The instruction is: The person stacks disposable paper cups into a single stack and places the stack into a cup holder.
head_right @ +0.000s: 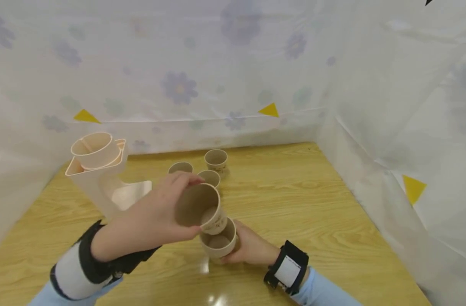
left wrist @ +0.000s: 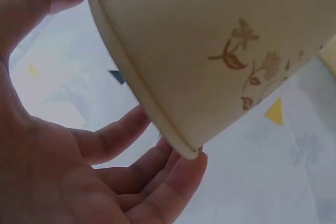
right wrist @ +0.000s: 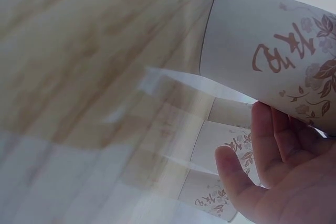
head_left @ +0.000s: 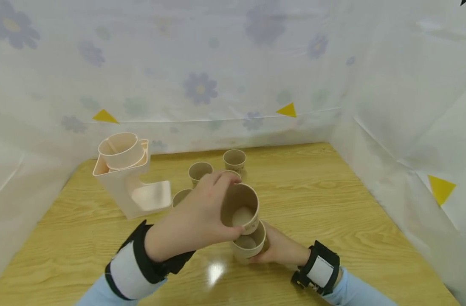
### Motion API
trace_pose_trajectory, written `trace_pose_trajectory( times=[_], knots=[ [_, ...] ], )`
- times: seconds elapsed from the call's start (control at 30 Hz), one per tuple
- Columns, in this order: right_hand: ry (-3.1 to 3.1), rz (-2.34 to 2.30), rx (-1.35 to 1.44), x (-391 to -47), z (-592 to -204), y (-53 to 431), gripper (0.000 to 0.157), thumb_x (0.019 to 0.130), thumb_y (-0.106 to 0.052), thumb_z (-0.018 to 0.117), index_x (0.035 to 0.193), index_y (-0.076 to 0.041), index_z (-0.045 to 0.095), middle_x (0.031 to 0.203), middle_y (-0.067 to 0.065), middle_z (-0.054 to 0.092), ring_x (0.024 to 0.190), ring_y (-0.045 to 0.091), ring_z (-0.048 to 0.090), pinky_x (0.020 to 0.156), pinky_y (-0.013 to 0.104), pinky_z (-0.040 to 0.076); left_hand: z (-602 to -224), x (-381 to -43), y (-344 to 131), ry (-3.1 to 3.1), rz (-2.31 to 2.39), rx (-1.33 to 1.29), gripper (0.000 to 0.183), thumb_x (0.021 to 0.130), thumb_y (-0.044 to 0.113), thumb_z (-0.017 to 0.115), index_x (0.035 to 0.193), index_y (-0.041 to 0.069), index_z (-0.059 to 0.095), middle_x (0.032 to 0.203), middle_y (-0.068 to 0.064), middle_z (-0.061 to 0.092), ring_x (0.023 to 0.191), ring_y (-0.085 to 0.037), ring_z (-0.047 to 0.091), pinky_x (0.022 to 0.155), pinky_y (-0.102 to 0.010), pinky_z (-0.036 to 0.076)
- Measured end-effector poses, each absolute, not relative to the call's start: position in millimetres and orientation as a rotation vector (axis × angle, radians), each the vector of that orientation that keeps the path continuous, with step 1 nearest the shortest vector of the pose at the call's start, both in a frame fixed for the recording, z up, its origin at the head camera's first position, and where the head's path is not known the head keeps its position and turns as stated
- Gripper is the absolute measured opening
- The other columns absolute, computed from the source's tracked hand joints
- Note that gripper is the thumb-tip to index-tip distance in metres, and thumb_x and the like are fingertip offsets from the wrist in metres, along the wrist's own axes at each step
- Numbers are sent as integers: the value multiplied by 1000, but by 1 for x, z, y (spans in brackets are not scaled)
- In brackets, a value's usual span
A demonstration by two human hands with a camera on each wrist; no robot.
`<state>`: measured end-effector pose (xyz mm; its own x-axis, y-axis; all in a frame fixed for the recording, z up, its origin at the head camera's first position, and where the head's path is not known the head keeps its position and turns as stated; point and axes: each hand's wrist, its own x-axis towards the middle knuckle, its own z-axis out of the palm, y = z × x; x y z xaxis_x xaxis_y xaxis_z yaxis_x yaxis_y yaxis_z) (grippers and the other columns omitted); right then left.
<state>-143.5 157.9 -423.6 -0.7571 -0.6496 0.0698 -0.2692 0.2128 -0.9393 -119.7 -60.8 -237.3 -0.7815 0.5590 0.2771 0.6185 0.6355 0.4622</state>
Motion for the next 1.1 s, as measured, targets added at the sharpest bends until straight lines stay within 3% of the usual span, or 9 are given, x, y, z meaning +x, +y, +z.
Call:
trace_pose_trajectory(
  times=[0.2,0.4,0.73,0.93,1.1],
  knots=[
    [2129,-1537,-867,-144,-421,158,77,73,-13,76,139,-9,36,132,14,53,116,18,52,102,42,41,-264,-125,-43,-2900,-821,-1057,65,67,25,75,122,0,50,113,-15,53,99,-24,49,83,-37,51],
    [2146,-1520,-854,-144,-420,159,81,73,-14,77,141,-9,33,136,14,49,119,24,49,101,45,41,-285,-129,-39,-2939,-779,-1108,62,68,21,74,121,0,50,110,-14,53,99,-24,48,82,-38,51],
    [2134,-1532,-833,-143,-421,159,80,73,-12,76,140,-5,33,134,17,48,115,29,51,96,34,47,-307,-131,-31,-2964,-680,-1122,64,65,19,73,122,0,50,110,-13,55,103,-24,48,81,-36,51],
    [2175,-1537,-822,-142,-421,158,81,69,-10,78,138,-6,36,133,15,50,118,29,48,101,47,40,-314,-137,-44,-3032,-813,-1002,78,71,35,74,135,0,44,131,-19,50,118,-30,46,92,-44,50],
    [2216,-1546,-807,-143,-423,157,84,66,-9,80,138,-6,37,132,14,51,121,29,46,105,57,30,-319,-161,-75,-2996,-687,-627,73,72,39,74,127,-3,51,122,-23,57,108,-37,54,88,-49,50]
  ],
)
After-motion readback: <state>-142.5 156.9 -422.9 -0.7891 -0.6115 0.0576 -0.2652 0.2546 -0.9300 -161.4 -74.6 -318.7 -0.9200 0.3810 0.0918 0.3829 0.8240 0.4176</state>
